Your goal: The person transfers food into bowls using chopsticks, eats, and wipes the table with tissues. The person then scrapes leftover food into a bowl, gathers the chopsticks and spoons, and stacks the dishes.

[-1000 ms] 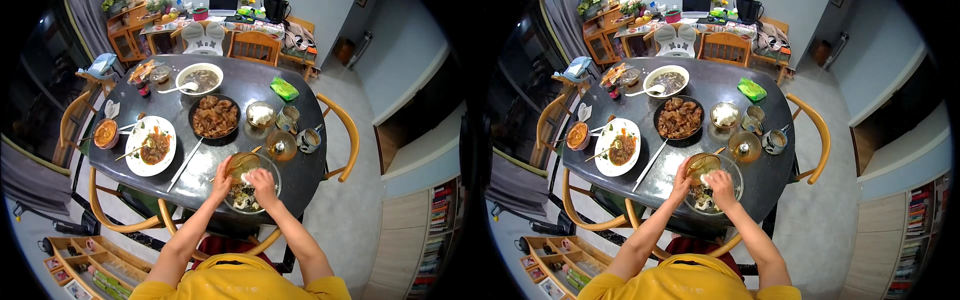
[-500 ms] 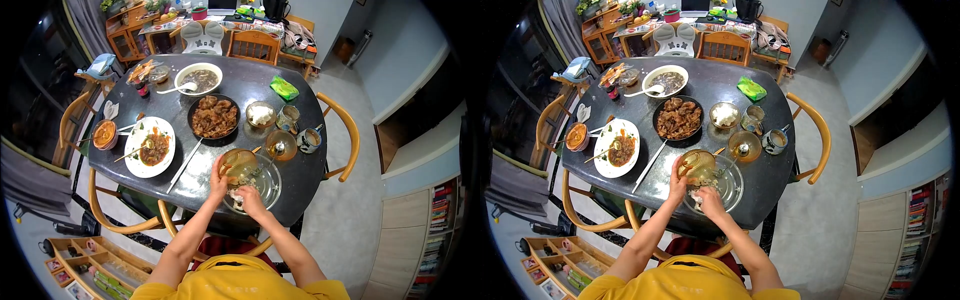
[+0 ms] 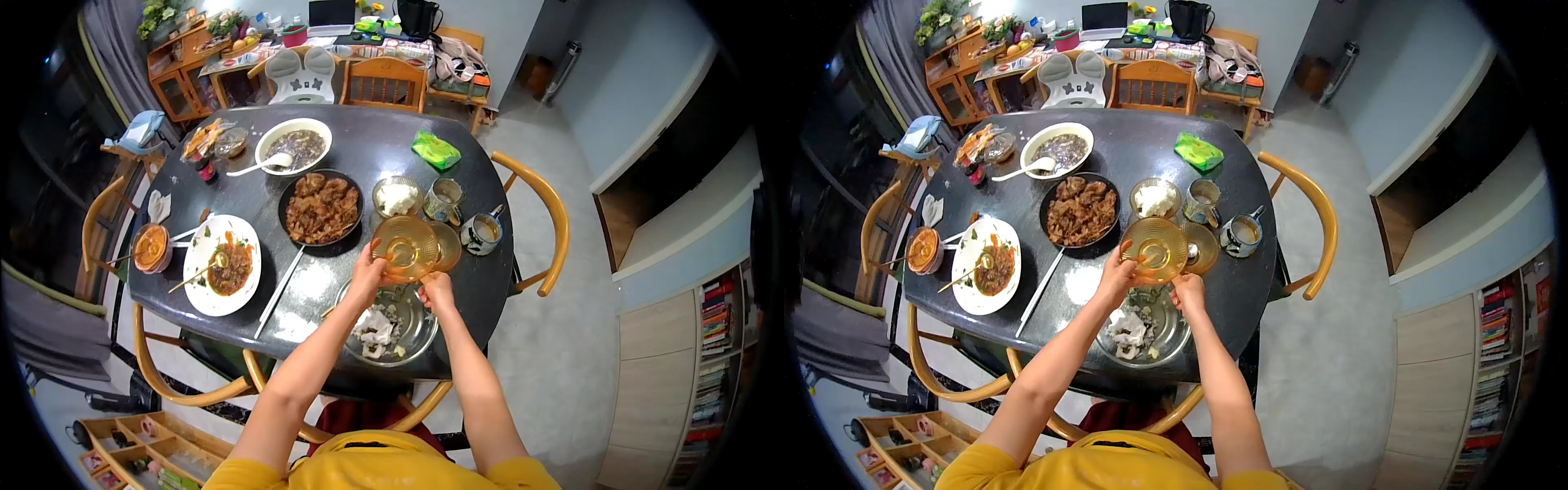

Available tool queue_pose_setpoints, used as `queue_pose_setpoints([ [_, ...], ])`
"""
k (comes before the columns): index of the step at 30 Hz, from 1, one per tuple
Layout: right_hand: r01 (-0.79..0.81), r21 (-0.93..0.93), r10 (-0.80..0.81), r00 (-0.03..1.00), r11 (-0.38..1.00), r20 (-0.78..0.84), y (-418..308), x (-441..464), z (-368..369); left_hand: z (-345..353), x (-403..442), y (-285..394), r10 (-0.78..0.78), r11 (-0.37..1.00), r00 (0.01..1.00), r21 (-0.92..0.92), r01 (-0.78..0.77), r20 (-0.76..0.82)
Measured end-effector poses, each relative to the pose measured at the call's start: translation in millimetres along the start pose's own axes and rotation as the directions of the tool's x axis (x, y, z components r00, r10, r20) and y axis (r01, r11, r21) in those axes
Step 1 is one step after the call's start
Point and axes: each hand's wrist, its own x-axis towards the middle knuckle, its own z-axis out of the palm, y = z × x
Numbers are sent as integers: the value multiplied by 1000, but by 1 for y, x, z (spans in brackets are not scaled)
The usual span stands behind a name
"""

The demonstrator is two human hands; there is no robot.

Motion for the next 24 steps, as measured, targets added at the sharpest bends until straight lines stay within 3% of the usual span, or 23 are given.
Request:
queue_pose_setpoints([
  [3, -58, 38, 57, 998, 998, 24, -4, 15, 8, 12, 29, -11, 45, 995, 998, 89, -41, -44],
  [5, -126, 115, 113, 988, 985, 109, 0, 18, 7, 15, 51, -17, -10, 979, 1000, 206, 8, 12],
  [6, -142, 224, 109, 982, 964, 155, -2, 10, 3, 21, 55, -15, -16, 971, 999, 238, 27, -50],
  [10, -108, 356, 71, 991, 928, 116, -3, -39, -10, 25, 75, -15, -91, 963, 995, 259, 81, 27],
  [13, -85, 502, 59, 996, 860, 68, 10, -79, -22, 30, 86, -22, -114, 948, 992, 292, 123, -45],
  [20, 4, 549, -35, 998, 836, 46, 25, -125, -22, 47, 85, -14, -77, 863, 996, 497, 88, -43],
  [22, 21, 541, -58, 997, 841, 52, 28, -125, -17, 38, 105, -38, 90, 484, 996, 874, -41, -3],
  [23, 40, 536, -80, 995, 843, 51, 28, -125, -15, 32, 115, -52, 93, 483, 996, 875, -39, -7],
  [24, 41, 537, -83, 995, 842, 55, 29, -124, -13, 29, 119, -55, 78, 383, 997, 923, -35, 5],
])
